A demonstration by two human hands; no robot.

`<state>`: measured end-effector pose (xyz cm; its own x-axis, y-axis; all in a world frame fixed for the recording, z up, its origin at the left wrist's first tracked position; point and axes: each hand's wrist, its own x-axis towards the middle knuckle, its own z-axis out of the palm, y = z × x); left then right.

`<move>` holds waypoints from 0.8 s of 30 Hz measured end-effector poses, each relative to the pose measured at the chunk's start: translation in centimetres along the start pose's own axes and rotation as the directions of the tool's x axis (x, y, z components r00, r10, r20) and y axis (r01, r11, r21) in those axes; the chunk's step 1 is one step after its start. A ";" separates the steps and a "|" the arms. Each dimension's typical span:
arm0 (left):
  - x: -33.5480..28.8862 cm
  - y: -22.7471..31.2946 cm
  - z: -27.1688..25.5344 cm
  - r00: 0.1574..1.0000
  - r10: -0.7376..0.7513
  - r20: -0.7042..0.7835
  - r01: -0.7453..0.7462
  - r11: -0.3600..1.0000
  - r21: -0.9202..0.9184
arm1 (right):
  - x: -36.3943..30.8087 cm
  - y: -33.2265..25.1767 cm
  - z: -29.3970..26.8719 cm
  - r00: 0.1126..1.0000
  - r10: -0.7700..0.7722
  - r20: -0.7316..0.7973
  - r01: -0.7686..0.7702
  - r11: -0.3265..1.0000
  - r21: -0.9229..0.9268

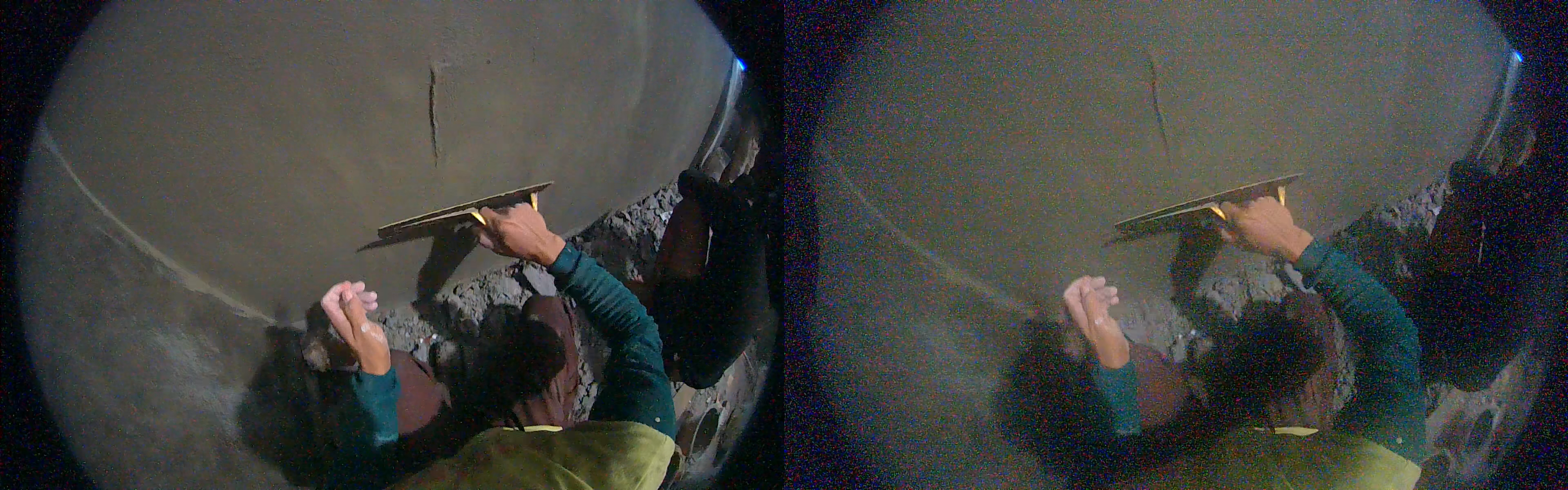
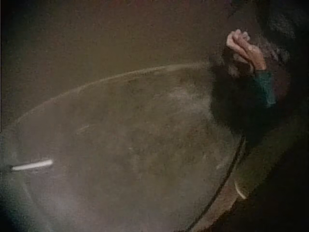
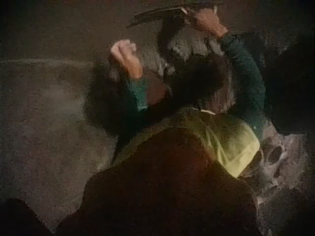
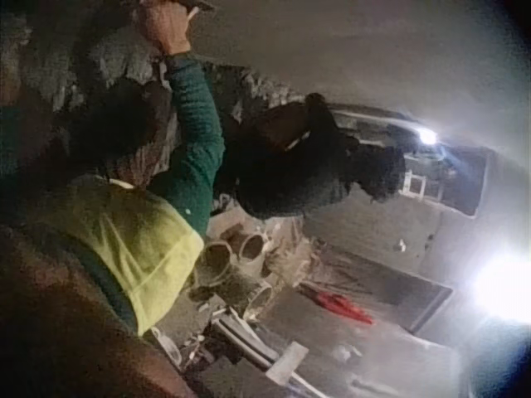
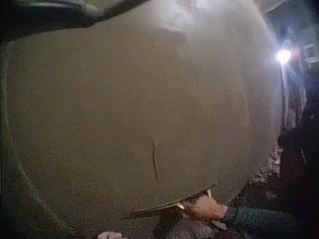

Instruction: The person uses a trowel to apply and smooth wet plaster onto a curved wall surface. A coworker is visible nearby performing the same task on an adjacent section of the wall.

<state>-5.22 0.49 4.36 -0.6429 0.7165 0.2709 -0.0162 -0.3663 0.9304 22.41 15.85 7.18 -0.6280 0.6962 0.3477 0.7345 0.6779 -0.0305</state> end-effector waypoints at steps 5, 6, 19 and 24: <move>-0.2 -0.4 0.2 0.998 -0.064 -0.011 0.064 0.998 -0.010 | 2.6 -0.2 -6.5 0.996 0.061 -0.059 -0.063 0.997 -0.038; -0.2 -0.6 0.3 0.998 -0.066 -0.004 0.066 0.998 -0.019 | 3.3 -0.5 -9.4 0.990 0.070 -0.125 -0.074 0.997 -0.022; 0.4 -1.2 -0.6 0.999 -0.036 -0.016 0.036 0.999 0.007 | 7.1 19.4 -36.6 0.654 0.145 -0.742 0.008 0.980 0.199; -0.3 -0.8 0.9 1.000 0.008 0.005 -0.008 1.000 -0.025 | -3.7 26.8 -35.9 0.450 0.114 -0.886 -0.297 0.954 -0.028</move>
<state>-4.32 1.05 3.78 -0.6389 0.7165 0.2801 -0.0300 -0.3870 0.9216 53.61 22.94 38.68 0.0284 0.1809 0.9831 0.8949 0.4336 -0.1056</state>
